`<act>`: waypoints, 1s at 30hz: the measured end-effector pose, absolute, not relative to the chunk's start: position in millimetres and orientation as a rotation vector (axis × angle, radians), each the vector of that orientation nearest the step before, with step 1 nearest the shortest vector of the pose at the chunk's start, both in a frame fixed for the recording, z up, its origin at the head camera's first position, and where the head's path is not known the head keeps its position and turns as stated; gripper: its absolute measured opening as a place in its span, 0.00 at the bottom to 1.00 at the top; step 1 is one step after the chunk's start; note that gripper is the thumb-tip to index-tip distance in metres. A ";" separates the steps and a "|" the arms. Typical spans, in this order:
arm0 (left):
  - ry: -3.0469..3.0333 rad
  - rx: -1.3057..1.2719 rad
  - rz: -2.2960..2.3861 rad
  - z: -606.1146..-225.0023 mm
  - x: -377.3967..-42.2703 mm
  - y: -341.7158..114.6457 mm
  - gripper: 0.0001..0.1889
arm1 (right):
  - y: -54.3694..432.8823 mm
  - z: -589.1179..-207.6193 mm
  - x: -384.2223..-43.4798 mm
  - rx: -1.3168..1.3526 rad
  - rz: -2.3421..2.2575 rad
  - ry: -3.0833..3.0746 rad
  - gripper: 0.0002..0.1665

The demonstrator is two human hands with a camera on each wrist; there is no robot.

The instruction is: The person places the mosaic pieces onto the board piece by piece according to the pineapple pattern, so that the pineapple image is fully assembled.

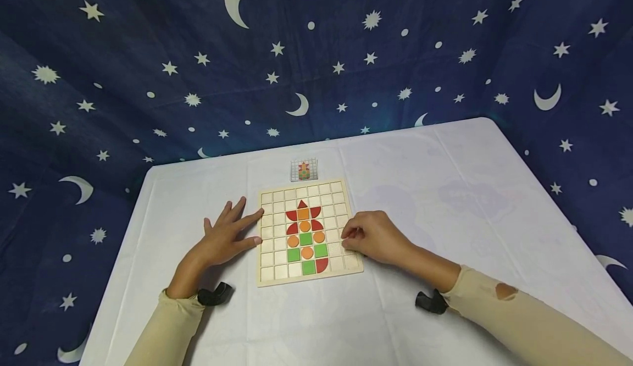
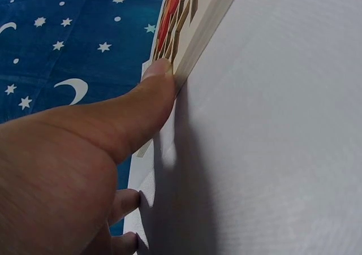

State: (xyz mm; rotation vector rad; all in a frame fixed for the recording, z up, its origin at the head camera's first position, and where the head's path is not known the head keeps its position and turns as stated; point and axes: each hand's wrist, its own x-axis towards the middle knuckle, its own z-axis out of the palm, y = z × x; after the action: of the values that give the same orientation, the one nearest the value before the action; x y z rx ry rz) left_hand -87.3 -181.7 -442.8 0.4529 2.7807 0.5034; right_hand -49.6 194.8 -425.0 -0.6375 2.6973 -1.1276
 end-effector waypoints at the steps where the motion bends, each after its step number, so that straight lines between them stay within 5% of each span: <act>1: 2.779 0.449 0.504 -442.9 -87.4 -181.9 0.38 | 202.5 -423.3 -52.6 -0.644 -1.103 2.707 0.07; 13: 2.776 0.443 0.529 -442.9 -87.3 -182.3 0.38 | 248.4 -436.2 -56.9 -0.780 -0.903 2.606 0.18; 30: 2.775 0.452 0.539 -444.8 -87.1 -182.5 0.38 | 223.4 -431.8 -53.5 -0.678 -1.105 2.563 0.11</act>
State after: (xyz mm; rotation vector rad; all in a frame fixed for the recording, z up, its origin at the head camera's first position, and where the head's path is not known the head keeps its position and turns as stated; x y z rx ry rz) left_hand -87.1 -182.5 -444.8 0.4520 2.7753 0.5394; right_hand -53.5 223.4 -431.8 -0.6781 2.5626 -1.1054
